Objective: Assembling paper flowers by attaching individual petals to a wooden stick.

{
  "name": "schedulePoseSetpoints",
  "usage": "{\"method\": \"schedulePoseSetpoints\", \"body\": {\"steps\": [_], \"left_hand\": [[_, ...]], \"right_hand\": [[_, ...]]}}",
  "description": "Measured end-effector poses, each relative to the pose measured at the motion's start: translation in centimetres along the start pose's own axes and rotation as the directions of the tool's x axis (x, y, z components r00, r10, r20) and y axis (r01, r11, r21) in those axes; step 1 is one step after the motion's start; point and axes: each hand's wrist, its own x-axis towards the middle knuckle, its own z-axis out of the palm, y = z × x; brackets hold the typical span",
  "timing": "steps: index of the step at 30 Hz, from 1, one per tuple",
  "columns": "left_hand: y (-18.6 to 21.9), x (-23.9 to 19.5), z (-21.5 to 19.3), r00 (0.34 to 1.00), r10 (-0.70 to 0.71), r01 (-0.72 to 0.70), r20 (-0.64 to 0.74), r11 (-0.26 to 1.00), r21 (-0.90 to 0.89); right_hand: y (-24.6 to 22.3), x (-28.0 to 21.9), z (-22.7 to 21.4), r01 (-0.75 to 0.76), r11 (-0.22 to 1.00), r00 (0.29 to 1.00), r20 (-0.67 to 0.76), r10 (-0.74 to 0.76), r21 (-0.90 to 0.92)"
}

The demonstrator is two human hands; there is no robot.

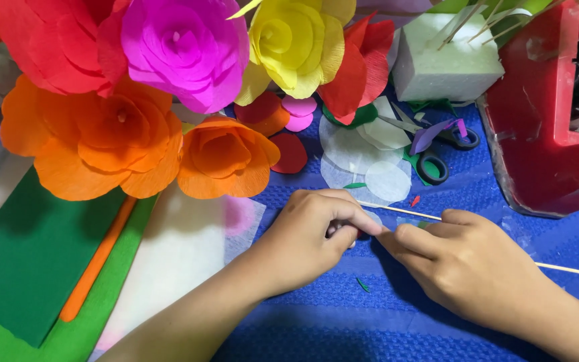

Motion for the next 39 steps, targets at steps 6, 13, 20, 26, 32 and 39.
{"method": "schedulePoseSetpoints", "body": {"steps": [6,13,20,26,32,39], "left_hand": [[0.4,-0.1,1.0,0.996,-0.078,0.079,-0.053,0.997,0.019],[0.2,0.3,-0.6,0.999,0.028,-0.025,-0.028,0.994,0.102],[0.8,0.0,-1.6,0.999,-0.027,0.030,-0.025,0.992,0.122],[0.9,-0.1,-1.5,0.999,-0.026,0.023,0.033,0.997,0.075],[0.7,0.0,-1.2,0.998,0.061,-0.063,0.031,0.997,0.046],[0.8,0.1,-1.3,1.000,-0.009,0.010,-0.023,1.000,0.017]], "right_hand": [[-0.2,-0.6,0.5,0.019,1.000,0.998,0.062,-0.019,0.006],[-0.4,-0.1,0.0,-0.048,0.998,0.999,-0.020,0.049,0.034],[-0.1,0.1,-0.3,-0.122,0.993,0.979,-0.164,0.120,0.000],[0.0,-0.1,-0.7,-0.137,0.990,0.971,-0.194,0.139,0.022],[0.1,0.0,-0.8,-0.149,0.989,0.968,-0.201,0.149,0.016],[0.2,-0.4,-0.8,-0.166,0.986,0.968,-0.189,0.164,0.006]]}}
